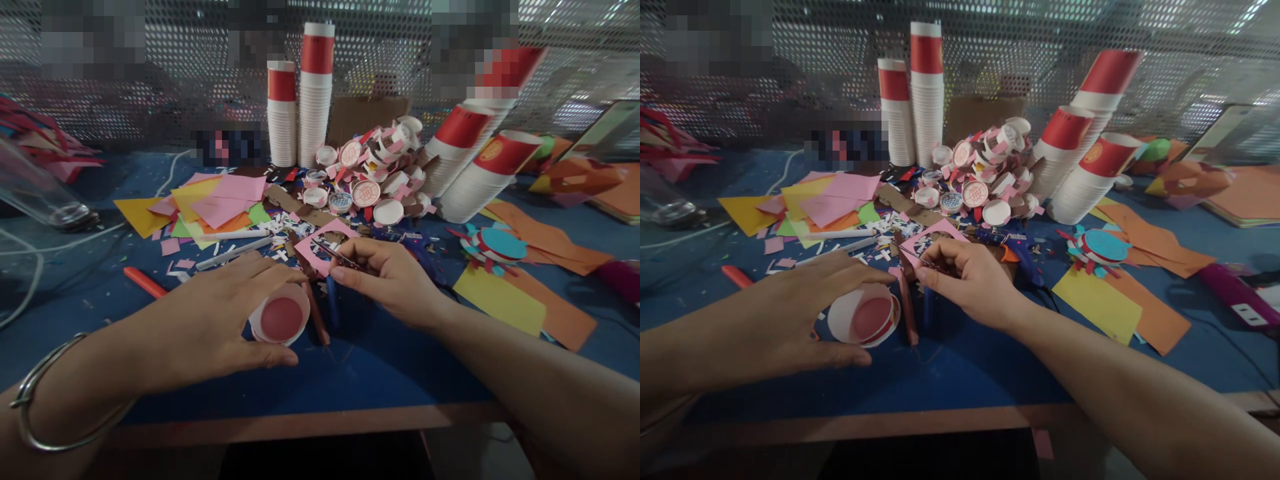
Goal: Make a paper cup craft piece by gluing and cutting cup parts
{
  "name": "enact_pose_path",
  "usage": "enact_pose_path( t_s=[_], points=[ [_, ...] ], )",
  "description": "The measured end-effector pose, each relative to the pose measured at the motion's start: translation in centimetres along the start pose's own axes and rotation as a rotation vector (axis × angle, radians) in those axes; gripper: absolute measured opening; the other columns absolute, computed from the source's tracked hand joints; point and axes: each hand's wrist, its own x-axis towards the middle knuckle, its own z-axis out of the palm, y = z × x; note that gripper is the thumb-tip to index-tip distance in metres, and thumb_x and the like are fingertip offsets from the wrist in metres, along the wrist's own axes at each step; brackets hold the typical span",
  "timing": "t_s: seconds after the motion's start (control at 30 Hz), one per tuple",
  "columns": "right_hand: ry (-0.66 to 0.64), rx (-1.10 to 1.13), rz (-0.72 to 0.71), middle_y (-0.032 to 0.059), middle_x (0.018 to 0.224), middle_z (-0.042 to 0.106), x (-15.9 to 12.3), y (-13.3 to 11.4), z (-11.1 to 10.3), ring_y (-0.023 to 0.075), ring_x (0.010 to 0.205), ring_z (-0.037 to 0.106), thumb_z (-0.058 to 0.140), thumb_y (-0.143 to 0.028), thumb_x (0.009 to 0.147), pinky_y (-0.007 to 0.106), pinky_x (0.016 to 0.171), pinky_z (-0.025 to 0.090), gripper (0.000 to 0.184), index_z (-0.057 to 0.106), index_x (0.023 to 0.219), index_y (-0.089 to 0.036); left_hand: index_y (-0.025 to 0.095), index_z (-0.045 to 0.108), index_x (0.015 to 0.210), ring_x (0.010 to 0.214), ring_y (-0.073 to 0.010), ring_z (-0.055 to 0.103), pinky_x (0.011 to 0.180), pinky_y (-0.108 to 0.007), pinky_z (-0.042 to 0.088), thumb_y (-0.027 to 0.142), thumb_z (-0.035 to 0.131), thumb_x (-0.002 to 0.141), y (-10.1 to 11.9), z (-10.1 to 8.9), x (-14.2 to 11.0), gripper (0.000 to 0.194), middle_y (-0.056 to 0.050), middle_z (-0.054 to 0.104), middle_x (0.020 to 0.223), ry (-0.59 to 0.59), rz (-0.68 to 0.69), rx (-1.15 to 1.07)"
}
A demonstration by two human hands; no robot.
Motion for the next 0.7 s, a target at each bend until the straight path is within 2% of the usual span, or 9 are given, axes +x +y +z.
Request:
enact_pose_path(
  t_s=[0.17, 0.37, 0.53, 0.7],
  points=[
    [-0.004, 0.011, 0.009, -0.0007, 0.079, 0.058, -0.03, 0.02, -0.01, 0.0126, 0.071, 0.051, 0.072, -0.031, 0.091, 0.027, 0.066, 0.04, 0.016, 0.065, 0.086, -0.017, 0.04, 0.058, 0.143, 0.125, -0.0383, 0.058, 0.099, -0.046, 0.047, 0.06, 0.083, 0.076, -0.1, -0.13, -0.08, 0.074, -0.005, 0.064, 0.139, 0.023, -0.012, 0.026],
    [-0.018, 0.001, -0.005, -0.0012, 0.079, 0.057, -0.04, 0.12, -0.14, 0.0114, 0.071, 0.049, 0.07, -0.029, 0.092, 0.026, 0.065, 0.039, 0.015, 0.065, 0.087, -0.015, 0.042, 0.055, 0.143, 0.126, -0.0318, 0.059, 0.1, -0.044, 0.051, 0.065, 0.073, 0.085, 0.54, -0.52, 0.15, 0.065, -0.001, 0.062, 0.139, -0.058, -0.009, 0.145],
    [-0.02, -0.001, -0.004, -0.0014, 0.079, 0.057, 0.0, 0.24, -0.21, 0.0111, 0.07, 0.048, 0.07, -0.029, 0.092, 0.026, 0.065, 0.038, 0.015, 0.066, 0.088, -0.015, 0.035, 0.054, 0.143, 0.124, -0.0337, 0.061, 0.103, -0.048, 0.051, 0.069, 0.073, 0.081, 0.61, -0.51, 0.09, 0.073, -0.005, 0.062, 0.14, -0.041, -0.061, 0.158],
    [-0.017, 0.029, 0.003, -0.0017, 0.078, 0.057, 0.03, 0.29, -0.18, 0.0109, 0.069, 0.048, 0.071, -0.031, 0.092, 0.026, 0.064, 0.037, 0.017, 0.065, 0.087, -0.015, 0.035, 0.058, 0.136, 0.118, -0.0317, 0.065, 0.099, -0.044, 0.053, 0.059, 0.076, 0.083, 0.29, -0.36, -0.14, 0.06, -0.003, 0.068, 0.131, 0.02, -0.021, 0.134]
  ],
)
